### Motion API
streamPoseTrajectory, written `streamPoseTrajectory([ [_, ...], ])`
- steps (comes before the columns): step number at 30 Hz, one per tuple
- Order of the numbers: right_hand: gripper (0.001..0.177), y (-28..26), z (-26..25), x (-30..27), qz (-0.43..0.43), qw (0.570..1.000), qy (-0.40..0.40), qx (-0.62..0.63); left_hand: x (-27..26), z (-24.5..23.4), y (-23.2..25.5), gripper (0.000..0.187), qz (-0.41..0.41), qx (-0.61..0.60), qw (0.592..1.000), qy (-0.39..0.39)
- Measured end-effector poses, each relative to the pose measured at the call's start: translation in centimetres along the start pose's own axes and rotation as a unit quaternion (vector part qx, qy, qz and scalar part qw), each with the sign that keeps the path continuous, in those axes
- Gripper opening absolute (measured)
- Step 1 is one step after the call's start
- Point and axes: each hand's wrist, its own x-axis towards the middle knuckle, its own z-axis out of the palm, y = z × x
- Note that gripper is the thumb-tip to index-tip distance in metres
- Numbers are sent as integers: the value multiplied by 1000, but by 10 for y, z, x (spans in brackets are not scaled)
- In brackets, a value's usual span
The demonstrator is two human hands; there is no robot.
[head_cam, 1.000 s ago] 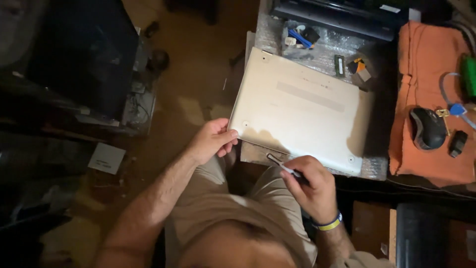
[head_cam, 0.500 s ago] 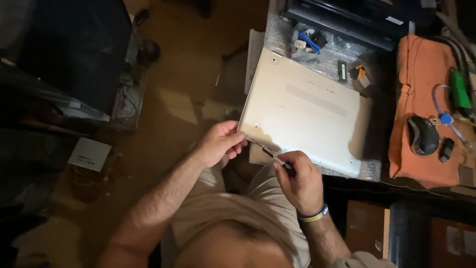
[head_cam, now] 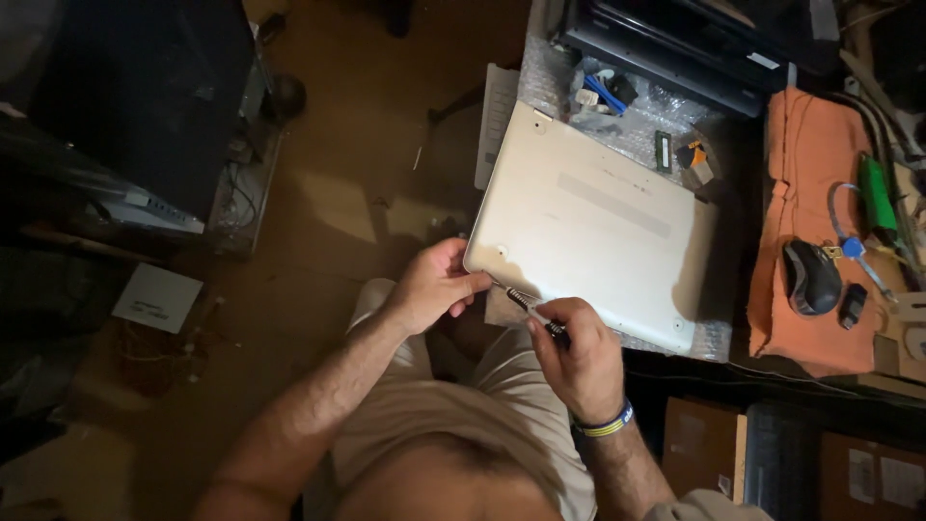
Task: Securing screws on a laptop back panel, opening the device, and testing functionality.
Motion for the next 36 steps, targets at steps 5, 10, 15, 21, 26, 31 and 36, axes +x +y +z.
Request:
streamPoseTrajectory([
  [5, 19, -1, -1, 1, -2, 1000, -2, 0, 0, 0, 0, 38, 6, -3, 1000, -2],
  [10, 19, -3, -2, 4, 4, 1000, -11, 5, -2, 1, 4, 40, 8, 0, 1000, 0],
  [15, 19, -6, -3, 6, 10, 1000, -19, 3, -3, 1, 6, 38, 6, 0, 1000, 1],
  [21, 21, -7, -5, 12, 7, 999, -34, -9, 1, -3, -4, 39, 3, -1, 1000, -2],
  [26, 21, -19, -13, 24, -25, 996, -64, -56, 0, -1, -2, 37, 3, -2, 1000, 6],
  [31, 22, -27, -19, 32, -35, 991, -96, -90, 0, 0, -5, 36, 8, -9, 1000, 6],
  [36, 22, -39, -27, 46, -38, 978, -135, -152, -1, 2, -5, 40, 15, 7, 1000, 19],
])
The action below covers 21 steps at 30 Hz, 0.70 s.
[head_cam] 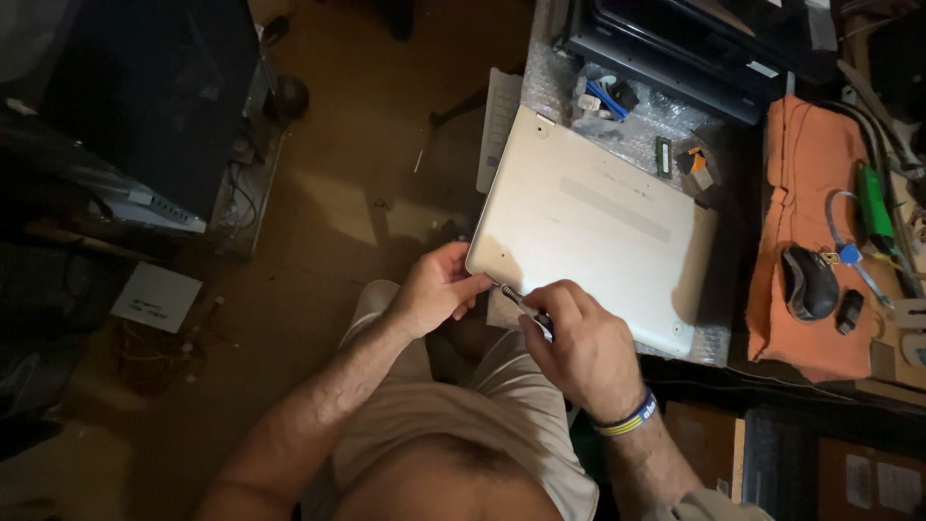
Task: Securing screws on a laptop back panel, opening the device, and testing functionality.
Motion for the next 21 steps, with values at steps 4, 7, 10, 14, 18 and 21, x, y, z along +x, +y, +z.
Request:
streamPoseTrajectory([
  [4, 20, 0, 0, 10, -27, 999, -5, -45, 0, 2, -4, 44, 15, 14, 1000, 11],
  [7, 21, 0, 0, 14, -40, 996, -9, -79, -5, 5, 6, 51, 50, 56, 997, 33],
  [10, 22, 1, 1, 17, -45, 993, -14, -111, -4, 2, 1, 68, 82, 102, 990, 42],
  [14, 23, -4, -4, 21, -55, 989, -1, -139, -12, 7, 12, 72, 136, 154, 978, 45],
  [18, 26, -4, -5, 23, -70, 984, 1, -162, -7, 4, 0, 64, 164, 185, 967, 53],
  [21, 27, -7, -9, 25, -57, 985, -13, -160, -11, 8, 4, 59, 165, 174, 969, 66],
])
